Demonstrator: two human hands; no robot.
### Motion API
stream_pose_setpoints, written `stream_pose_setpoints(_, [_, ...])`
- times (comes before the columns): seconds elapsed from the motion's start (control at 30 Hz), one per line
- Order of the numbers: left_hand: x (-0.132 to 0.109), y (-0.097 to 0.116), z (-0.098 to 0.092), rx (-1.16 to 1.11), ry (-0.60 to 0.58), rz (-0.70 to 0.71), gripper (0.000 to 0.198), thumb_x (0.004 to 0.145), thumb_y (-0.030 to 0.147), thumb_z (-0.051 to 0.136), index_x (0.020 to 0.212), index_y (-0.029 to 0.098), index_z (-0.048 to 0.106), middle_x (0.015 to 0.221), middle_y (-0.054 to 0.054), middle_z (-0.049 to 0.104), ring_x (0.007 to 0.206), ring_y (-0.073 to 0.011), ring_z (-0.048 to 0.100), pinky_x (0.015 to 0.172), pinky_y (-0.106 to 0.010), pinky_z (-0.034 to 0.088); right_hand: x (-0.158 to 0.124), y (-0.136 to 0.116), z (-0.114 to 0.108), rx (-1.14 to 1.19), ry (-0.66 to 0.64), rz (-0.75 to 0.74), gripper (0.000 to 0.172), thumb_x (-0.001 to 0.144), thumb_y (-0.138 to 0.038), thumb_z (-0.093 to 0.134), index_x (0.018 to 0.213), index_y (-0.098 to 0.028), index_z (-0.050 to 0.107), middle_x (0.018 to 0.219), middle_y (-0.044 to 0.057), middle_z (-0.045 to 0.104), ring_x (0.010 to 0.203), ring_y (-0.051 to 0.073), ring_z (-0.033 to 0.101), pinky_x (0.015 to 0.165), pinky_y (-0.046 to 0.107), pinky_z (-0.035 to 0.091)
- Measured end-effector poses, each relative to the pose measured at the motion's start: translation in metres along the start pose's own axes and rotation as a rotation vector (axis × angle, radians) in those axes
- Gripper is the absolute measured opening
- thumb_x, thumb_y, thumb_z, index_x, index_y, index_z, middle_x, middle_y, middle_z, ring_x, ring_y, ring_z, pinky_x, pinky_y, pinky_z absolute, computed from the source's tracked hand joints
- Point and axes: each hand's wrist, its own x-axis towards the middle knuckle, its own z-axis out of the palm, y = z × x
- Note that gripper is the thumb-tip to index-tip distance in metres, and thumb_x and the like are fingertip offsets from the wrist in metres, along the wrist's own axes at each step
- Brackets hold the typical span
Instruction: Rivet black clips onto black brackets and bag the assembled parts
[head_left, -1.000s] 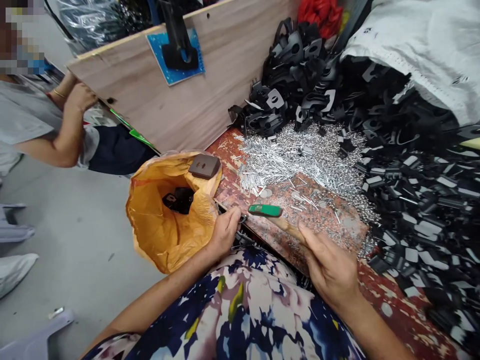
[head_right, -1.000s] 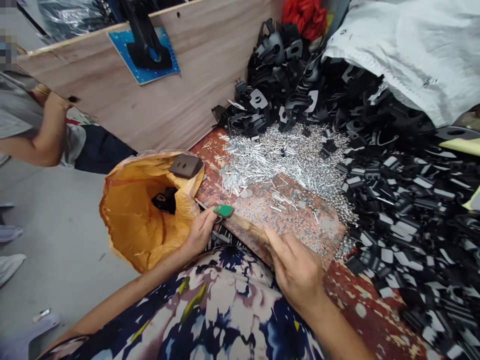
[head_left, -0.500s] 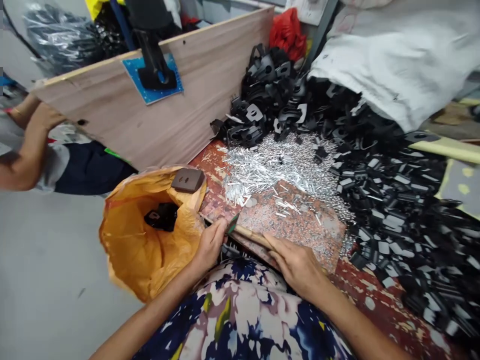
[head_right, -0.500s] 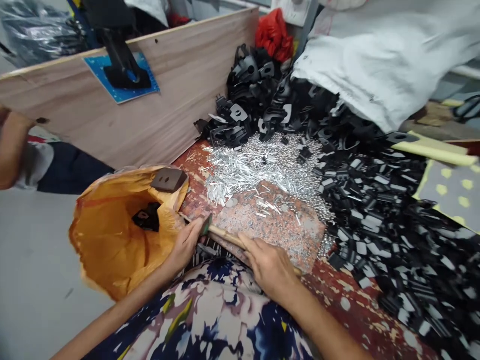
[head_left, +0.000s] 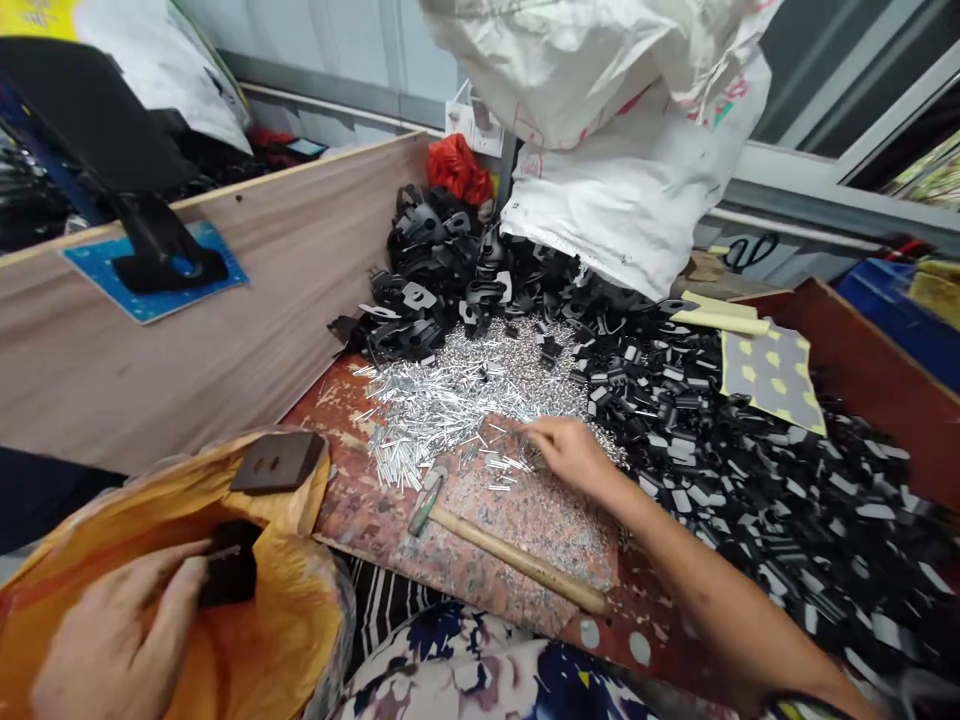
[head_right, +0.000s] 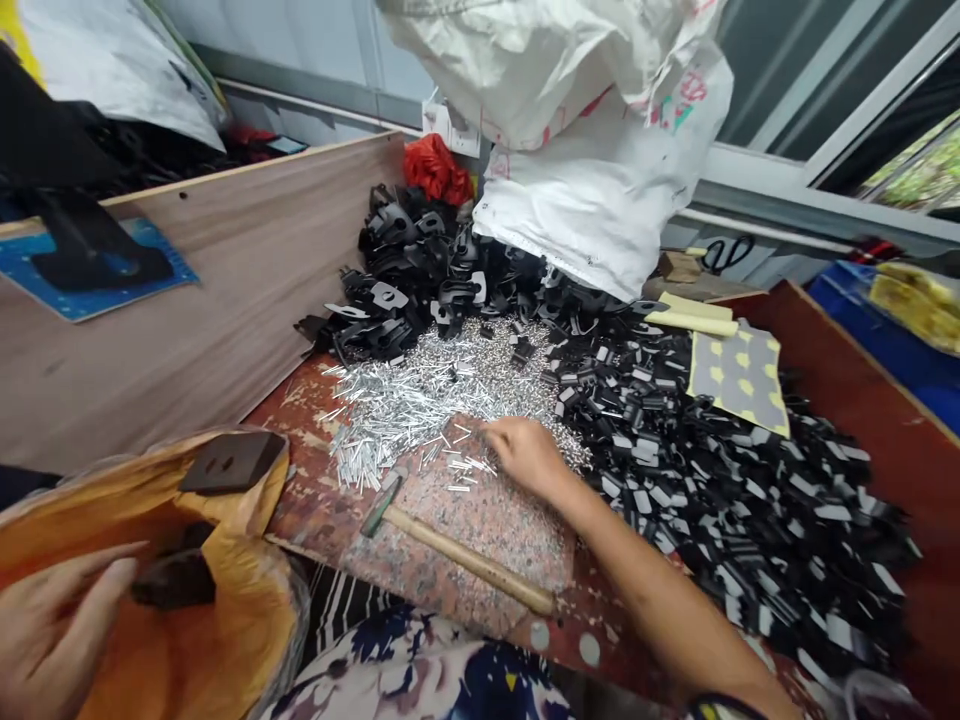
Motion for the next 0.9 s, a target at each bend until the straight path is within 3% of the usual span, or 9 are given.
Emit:
stream_pose_setpoints(0.13, [-0.007,0.033,0.033,-0.043,0.023,0.030,0.042,0.090,0.059,0.049,0.090,0.025,0.073,0.099,-0.007,0.080,0.092,-0.0317,0.075,0.089,-0.046,0.060,0.091,0.040,0.003,-0.045,0.024,0.038,0.028,0.096,-0.010,0.054,0.107,-0.020,0.077,0.100,0.006,0.075,0.092,0.018,0.067,0.079,0.029,0.051])
stream_pose_setpoints(0.27, [-0.009,0.060,0.054,-0.134,0.041,0.131,0.049,0.090,0.067,0.049,0.085,0.025,0.075,0.091,-0.004,0.081,0.085,-0.0273,0.078,0.081,-0.036,0.063,0.172,0.033,0.020,-0.103,0.076,-0.003,0.035,0.096,-0.002,0.052,0.119,-0.021,0.072,0.116,0.008,0.069,0.104,0.019,0.058,0.081,0.028,0.046])
stream_pose_setpoints(0.37, [-0.010,0.066,0.061,-0.164,0.044,0.175,0.051,0.090,0.070,0.051,0.084,0.026,0.077,0.089,-0.003,0.083,0.083,-0.0262,0.079,0.074,-0.031,0.064,0.210,0.025,0.032,-0.131,0.083,0.008,0.024,0.098,-0.003,0.053,0.106,-0.016,0.072,0.110,0.008,0.067,0.098,0.017,0.056,0.082,0.028,0.044])
stream_pose_setpoints(0.43, [-0.011,0.069,0.062,-0.179,0.036,0.209,0.048,0.090,0.068,0.053,0.084,0.027,0.077,0.088,-0.001,0.083,0.081,-0.0253,0.079,0.070,-0.029,0.063,0.219,0.024,0.035,-0.144,0.078,0.022,0.021,0.100,-0.004,0.052,0.092,-0.011,0.071,0.104,0.008,0.065,0.097,0.015,0.054,0.084,0.028,0.043])
stream_pose_setpoints(0.5, [-0.010,0.076,0.063,-0.206,0.027,0.261,0.041,0.092,0.063,0.055,0.086,0.028,0.076,0.086,0.000,0.082,0.079,-0.0242,0.079,0.069,-0.029,0.063,0.209,0.021,0.033,-0.150,0.074,0.012,0.021,0.100,-0.006,0.053,0.088,-0.010,0.070,0.105,0.009,0.064,0.100,0.017,0.053,0.084,0.029,0.042])
stream_pose_setpoints(0.57, [-0.006,0.089,0.067,-0.234,0.017,0.330,0.032,0.092,0.056,0.060,0.094,0.028,0.075,0.091,-0.001,0.081,0.082,-0.0243,0.078,0.073,-0.030,0.063,0.180,0.007,0.027,-0.141,0.059,-0.036,0.016,0.100,-0.010,0.056,0.093,-0.011,0.071,0.107,0.010,0.063,0.103,0.019,0.052,0.082,0.030,0.042])
stream_pose_setpoints(0.73, [0.009,0.137,0.098,-0.214,0.013,0.521,0.048,0.090,0.048,0.067,0.130,0.023,0.064,0.124,-0.014,0.069,0.111,-0.0327,0.070,0.091,-0.045,0.060,0.062,-0.061,0.012,0.022,-0.111,-0.335,0.010,0.098,-0.023,0.062,0.098,-0.025,0.072,0.096,0.000,0.067,0.083,0.014,0.056,0.073,0.027,0.045])
stream_pose_setpoints(0.83, [0.008,0.151,0.116,-0.195,-0.092,0.653,0.031,0.093,0.042,0.065,0.119,0.027,0.071,0.126,-0.012,0.066,0.109,-0.0309,0.070,0.088,-0.043,0.060,0.024,-0.070,0.004,0.400,-0.357,-0.441,0.017,0.098,-0.023,0.061,0.112,-0.026,0.071,0.098,-0.001,0.072,0.080,0.011,0.061,0.071,0.026,0.048])
stream_pose_setpoints(0.9, [0.004,0.153,0.122,-0.253,-0.151,0.674,0.018,0.096,0.038,0.061,0.101,0.027,0.074,0.115,-0.009,0.068,0.101,-0.0266,0.071,0.084,-0.038,0.059,0.028,-0.045,-0.002,0.468,-0.403,-0.256,0.028,0.101,-0.025,0.055,0.127,-0.031,0.066,0.094,-0.003,0.074,0.071,0.010,0.061,0.069,0.026,0.049])
